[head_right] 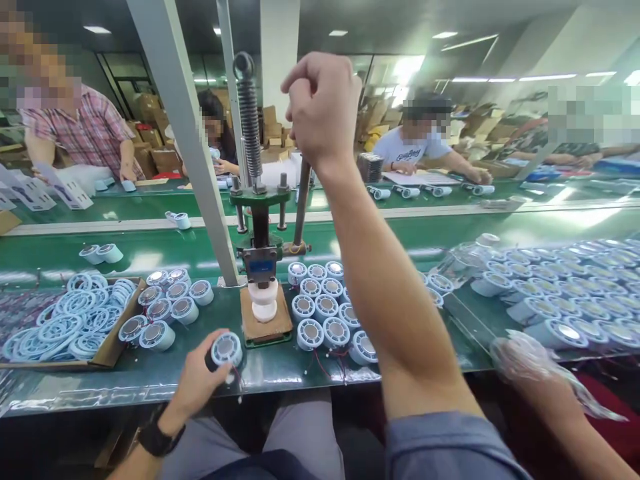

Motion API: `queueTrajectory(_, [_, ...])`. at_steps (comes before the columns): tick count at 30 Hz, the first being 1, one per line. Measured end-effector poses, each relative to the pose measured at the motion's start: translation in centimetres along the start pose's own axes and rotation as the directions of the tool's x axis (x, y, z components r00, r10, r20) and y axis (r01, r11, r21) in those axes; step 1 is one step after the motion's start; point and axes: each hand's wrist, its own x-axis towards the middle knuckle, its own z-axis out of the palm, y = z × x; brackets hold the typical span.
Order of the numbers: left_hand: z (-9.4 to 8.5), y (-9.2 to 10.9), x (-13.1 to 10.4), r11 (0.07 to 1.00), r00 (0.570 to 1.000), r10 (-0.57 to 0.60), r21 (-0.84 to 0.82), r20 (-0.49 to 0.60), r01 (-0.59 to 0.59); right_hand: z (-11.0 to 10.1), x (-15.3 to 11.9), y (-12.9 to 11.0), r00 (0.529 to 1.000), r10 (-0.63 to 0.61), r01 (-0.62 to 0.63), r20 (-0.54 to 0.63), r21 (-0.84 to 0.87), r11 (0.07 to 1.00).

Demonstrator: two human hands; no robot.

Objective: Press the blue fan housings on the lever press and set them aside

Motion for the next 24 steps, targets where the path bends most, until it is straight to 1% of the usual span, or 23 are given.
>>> queueTrajectory(1, [-0.5, 0.6, 1.3, 1.000, 1.000, 0.015, -0.013, -0.003, -0.015, 0.6, -0.3, 0.2, 0.997, -0.015, 0.014, -0.075, -0.007, 1.000])
queueTrajectory(2, [-1.0, 1.3, 2.8, 0.999, 0.999, 0.037, -0.026, -0.004, -0.037, 0.9, -0.5, 0.3, 0.992, -0.021, 0.020, -0.121, -0.008, 1.000])
queueTrajectory(4, [-1.5, 2.5, 5.7, 0.995, 0.996, 0.087, -0.058, 0.002, -0.087, 1.2, -0.6, 0.4, 0.991, 0.002, -0.004, -0.136, -0.014, 1.000])
queueTrajectory(5, [-1.4, 3.0, 7.0, 0.991, 0.994, 0.109, -0.079, 0.013, -0.108, 1.1, -0.5, 0.4, 0.992, 0.012, -0.015, -0.129, -0.015, 1.000])
queueTrajectory(7, [-0.6, 3.6, 9.0, 0.982, 0.989, 0.139, -0.139, 0.055, -0.130, 1.0, -0.2, 0.6, 0.992, 0.016, -0.017, -0.127, 0.000, 1.000])
queueTrajectory(10, [1.1, 4.0, 10.5, 0.959, 0.974, 0.175, -0.249, 0.144, -0.135, 1.0, -0.1, 1.0, 0.989, -0.023, 0.030, -0.146, 0.046, 0.999])
queueTrajectory(13, [2.5, 4.2, 11.2, 0.925, 0.934, 0.224, -0.363, 0.277, -0.114, 1.5, -0.5, 1.5, 0.983, -0.065, 0.080, -0.174, 0.082, 0.993])
queueTrajectory(15, [2.9, 4.2, 11.6, 0.904, 0.902, 0.249, -0.418, 0.352, -0.087, 1.9, -0.4, 1.7, 0.978, -0.073, 0.092, -0.194, 0.089, 0.992])
queueTrajectory(17, [3.1, 4.0, 11.9, 0.897, 0.886, 0.255, -0.436, 0.388, -0.067, 2.1, 0.0, 1.6, 0.979, -0.060, 0.078, -0.196, 0.087, 0.993])
queueTrajectory(19, [3.0, 3.6, 11.9, 0.900, 0.877, 0.254, -0.432, 0.408, -0.060, 1.4, 0.4, 0.9, 0.986, -0.011, 0.026, -0.165, 0.084, 0.996])
queueTrajectory(20, [2.9, 3.5, 11.8, 0.900, 0.874, 0.261, -0.431, 0.411, -0.066, 0.5, 0.2, 0.2, 0.990, 0.020, -0.009, -0.136, 0.086, 0.996])
queueTrajectory(21, [2.9, 3.3, 11.6, 0.896, 0.871, 0.276, -0.437, 0.407, -0.080, -0.7, -0.5, -0.6, 0.994, 0.037, -0.028, -0.101, 0.092, 0.995])
queueTrajectory(22, [2.9, 3.2, 11.3, 0.890, 0.871, 0.294, -0.445, 0.394, -0.099, -2.1, -2.0, -1.5, 0.997, 0.031, -0.024, -0.065, 0.096, 0.995])
queueTrajectory(23, [3.0, 3.0, 11.0, 0.883, 0.873, 0.312, -0.453, 0.374, -0.122, -3.6, -4.4, -2.5, 0.999, 0.005, 0.000, -0.048, 0.095, 0.995])
queueTrajectory(24, [3.1, 2.8, 10.6, 0.878, 0.877, 0.327, -0.456, 0.352, -0.144, -4.9, -7.8, -3.4, 0.999, -0.037, 0.041, -0.039, 0.092, 0.995])
